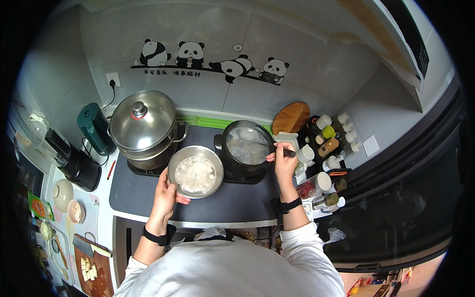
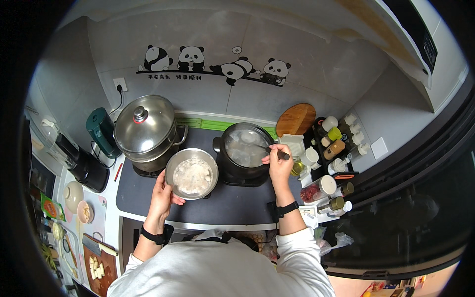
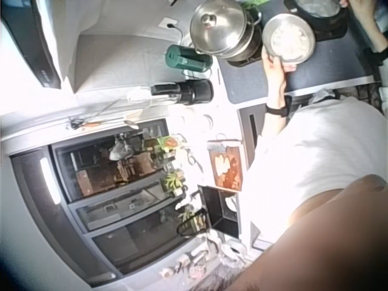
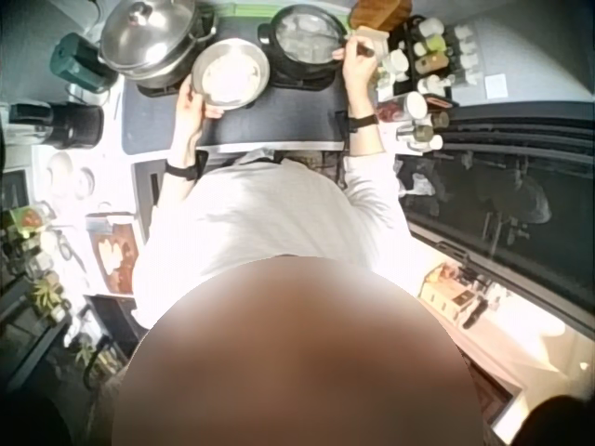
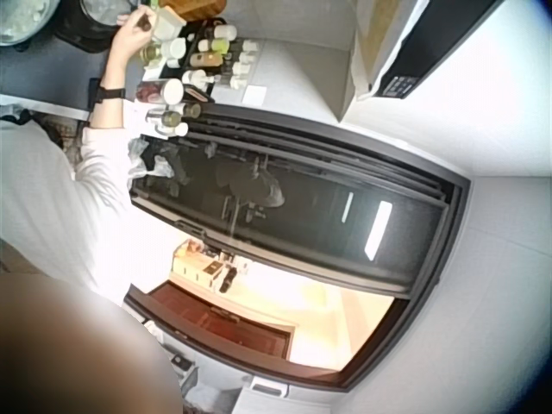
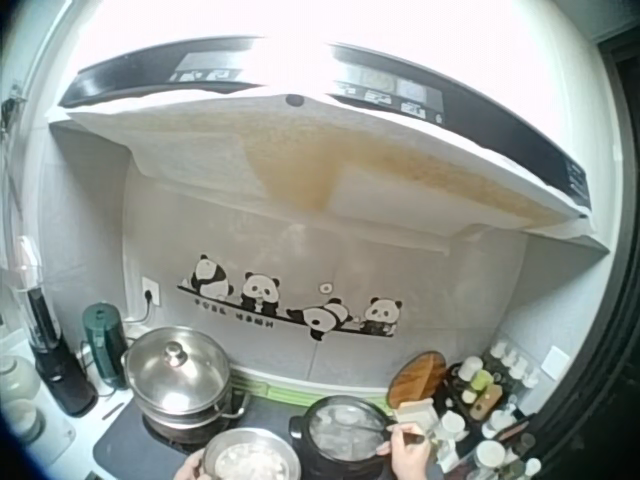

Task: The person uses a ladle to transfer dumplings from a pot of boiling water into a metal bowl. The person then carries the bowl to the sink, rinses the dumplings under running water, and returns the bowl to the counter.

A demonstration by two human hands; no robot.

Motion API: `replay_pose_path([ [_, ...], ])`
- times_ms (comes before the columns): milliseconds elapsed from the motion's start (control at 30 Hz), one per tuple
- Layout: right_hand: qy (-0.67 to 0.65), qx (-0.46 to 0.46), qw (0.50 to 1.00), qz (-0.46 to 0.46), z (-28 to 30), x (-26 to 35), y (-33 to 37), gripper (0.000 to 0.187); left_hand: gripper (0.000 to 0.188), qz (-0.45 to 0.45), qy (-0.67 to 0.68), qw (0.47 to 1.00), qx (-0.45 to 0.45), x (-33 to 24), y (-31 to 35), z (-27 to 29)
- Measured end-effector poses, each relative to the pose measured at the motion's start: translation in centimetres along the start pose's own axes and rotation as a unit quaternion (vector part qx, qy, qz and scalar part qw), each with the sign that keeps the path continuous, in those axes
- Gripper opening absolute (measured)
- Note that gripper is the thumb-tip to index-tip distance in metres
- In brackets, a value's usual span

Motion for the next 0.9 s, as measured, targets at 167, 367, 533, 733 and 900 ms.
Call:
replay_pose_path([
  [167, 0.002, 0.019, 1.000, 0.006, -0.7, 0.1, 0.4, 0.012, 0.058, -0.004, -0.002, 1.000, -0.004, -0.1, 0.2, 0.0],
  [367, 0.003, 0.030, 0.999, 0.018, -1.3, 0.4, 1.0, 0.011, 0.058, -0.003, 0.000, 1.000, -0.005, -0.3, 0.3, -0.1],
  [533, 0.000, 0.043, 0.999, 0.027, -1.6, 0.2, 1.5, 0.010, 0.057, -0.007, 0.004, 1.000, -0.004, -0.4, 0.5, 0.0],
  [733, 0.006, 0.060, 0.997, 0.047, -1.7, 0.1, 2.2, 0.008, 0.058, -0.007, 0.001, 1.000, -0.007, -0.4, 0.7, 0.0],
  [900, 0.002, 0.063, 0.997, 0.054, -1.9, 0.5, 2.8, 0.007, 0.056, -0.007, -0.007, 1.000, -0.006, -0.6, 1.1, -0.2],
])
Point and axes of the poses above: each hand's wrist, its own y-axis away from the middle knuckle, its own z-axis out of the back of the hand, x = y × z, the point moved 8 cm from there along -y, towards the middle knuckle, and after that the axes turned 14 degrees about -x, right-handed, at the moved point
